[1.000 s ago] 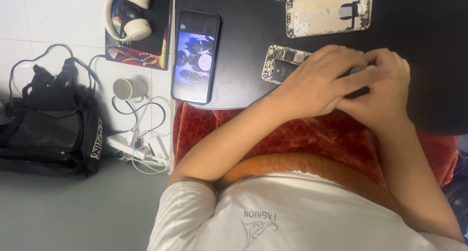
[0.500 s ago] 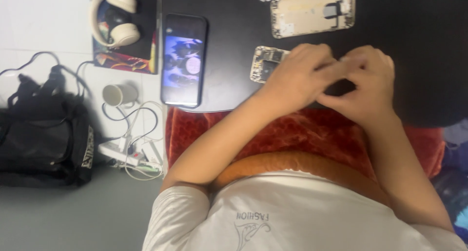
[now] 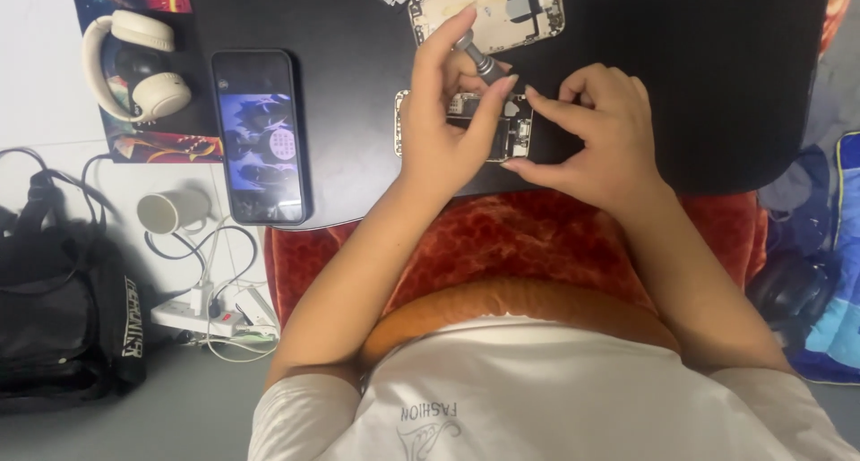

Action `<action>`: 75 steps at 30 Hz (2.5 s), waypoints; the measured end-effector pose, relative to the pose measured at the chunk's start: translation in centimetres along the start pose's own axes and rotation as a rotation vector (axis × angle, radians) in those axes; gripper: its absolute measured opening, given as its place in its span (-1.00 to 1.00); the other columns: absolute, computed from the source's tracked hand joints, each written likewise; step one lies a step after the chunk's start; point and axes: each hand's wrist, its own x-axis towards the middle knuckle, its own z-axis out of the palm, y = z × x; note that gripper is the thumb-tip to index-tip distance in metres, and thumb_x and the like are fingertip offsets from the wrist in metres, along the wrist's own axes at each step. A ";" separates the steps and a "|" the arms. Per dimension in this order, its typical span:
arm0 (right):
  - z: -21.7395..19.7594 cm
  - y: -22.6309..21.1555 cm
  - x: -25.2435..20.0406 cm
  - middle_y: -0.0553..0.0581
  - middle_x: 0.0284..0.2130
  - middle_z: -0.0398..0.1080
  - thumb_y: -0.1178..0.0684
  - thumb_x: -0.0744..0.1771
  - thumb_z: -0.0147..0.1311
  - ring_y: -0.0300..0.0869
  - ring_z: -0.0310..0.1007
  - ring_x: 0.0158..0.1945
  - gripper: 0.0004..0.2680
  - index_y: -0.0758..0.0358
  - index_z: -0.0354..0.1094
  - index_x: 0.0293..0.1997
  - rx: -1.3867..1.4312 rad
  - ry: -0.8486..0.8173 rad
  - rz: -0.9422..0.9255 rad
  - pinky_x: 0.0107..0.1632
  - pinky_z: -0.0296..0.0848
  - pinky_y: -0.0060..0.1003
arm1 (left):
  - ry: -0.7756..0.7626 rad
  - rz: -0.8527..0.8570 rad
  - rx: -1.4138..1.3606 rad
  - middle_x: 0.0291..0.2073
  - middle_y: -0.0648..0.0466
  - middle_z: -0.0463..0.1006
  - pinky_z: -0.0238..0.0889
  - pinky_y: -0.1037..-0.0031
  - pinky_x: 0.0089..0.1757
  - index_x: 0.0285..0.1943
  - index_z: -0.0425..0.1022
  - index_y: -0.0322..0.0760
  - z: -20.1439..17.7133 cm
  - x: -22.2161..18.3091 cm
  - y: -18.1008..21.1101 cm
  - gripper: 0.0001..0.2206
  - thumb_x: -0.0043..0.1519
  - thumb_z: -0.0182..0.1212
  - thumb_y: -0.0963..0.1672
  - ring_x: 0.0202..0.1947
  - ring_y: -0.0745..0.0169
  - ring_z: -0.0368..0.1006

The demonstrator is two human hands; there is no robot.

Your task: Using a precision screwdriver to remove screws from the internal components of a disassembled smartphone.

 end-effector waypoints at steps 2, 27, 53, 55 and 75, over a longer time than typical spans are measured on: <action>0.0 0.0 0.0 0.07 -0.18 0.24 -0.22 0.20 0.59 -0.07 0.23 -0.18 -0.53 0.09 0.57 0.15 0.011 0.004 0.004 -0.07 0.19 -0.02 | 0.008 -0.065 0.032 -0.27 0.22 0.42 0.51 0.62 0.02 0.51 0.15 0.06 0.0 0.0 -0.1 -0.49 0.44 0.32 -0.16 -0.20 0.45 0.51; -0.2 -0.3 0.1 0.07 -0.19 0.25 -0.29 0.16 0.56 -0.07 0.26 -0.18 -0.47 0.09 0.56 0.18 -0.040 -0.015 0.030 -0.03 0.27 -0.04 | 0.289 -0.176 0.122 -0.18 0.19 0.57 0.51 0.70 -0.22 0.41 0.17 0.08 -1.2 6.4 -3.8 -0.49 0.36 0.36 -0.15 -0.35 0.49 0.73; 0.1 0.3 -0.3 -0.01 -0.38 0.39 0.16 0.32 0.56 -0.19 0.30 -0.33 -0.88 0.16 0.62 -0.28 0.136 0.236 -0.034 -0.10 0.10 -0.19 | 0.180 -0.209 -0.425 -0.17 -0.10 0.65 0.53 0.51 0.12 0.44 0.19 -0.17 2.0 -1.1 0.9 -0.45 0.32 0.34 -0.30 -0.03 0.13 0.68; 0.1 0.5 -0.2 -0.01 -0.38 0.40 0.21 0.32 0.52 -0.18 0.30 -0.33 -0.88 0.16 0.62 -0.28 0.128 0.235 -0.036 -0.10 0.09 -0.18 | 0.196 -0.217 -0.428 -0.24 -0.04 0.61 0.52 0.46 0.18 0.45 0.18 -0.17 1.9 -0.9 0.9 -0.45 0.32 0.35 -0.29 -0.05 0.15 0.67; 0.3 0.6 -0.4 -0.02 -0.37 0.39 0.24 0.32 0.48 -0.17 0.30 -0.32 -0.89 0.14 0.62 -0.26 0.115 0.211 -0.019 -0.08 0.09 -0.16 | 0.173 -0.236 -0.454 -0.16 -0.07 0.64 0.57 0.51 0.07 0.45 0.19 -0.17 1.9 -1.1 0.8 -0.44 0.31 0.35 -0.30 0.02 0.13 0.66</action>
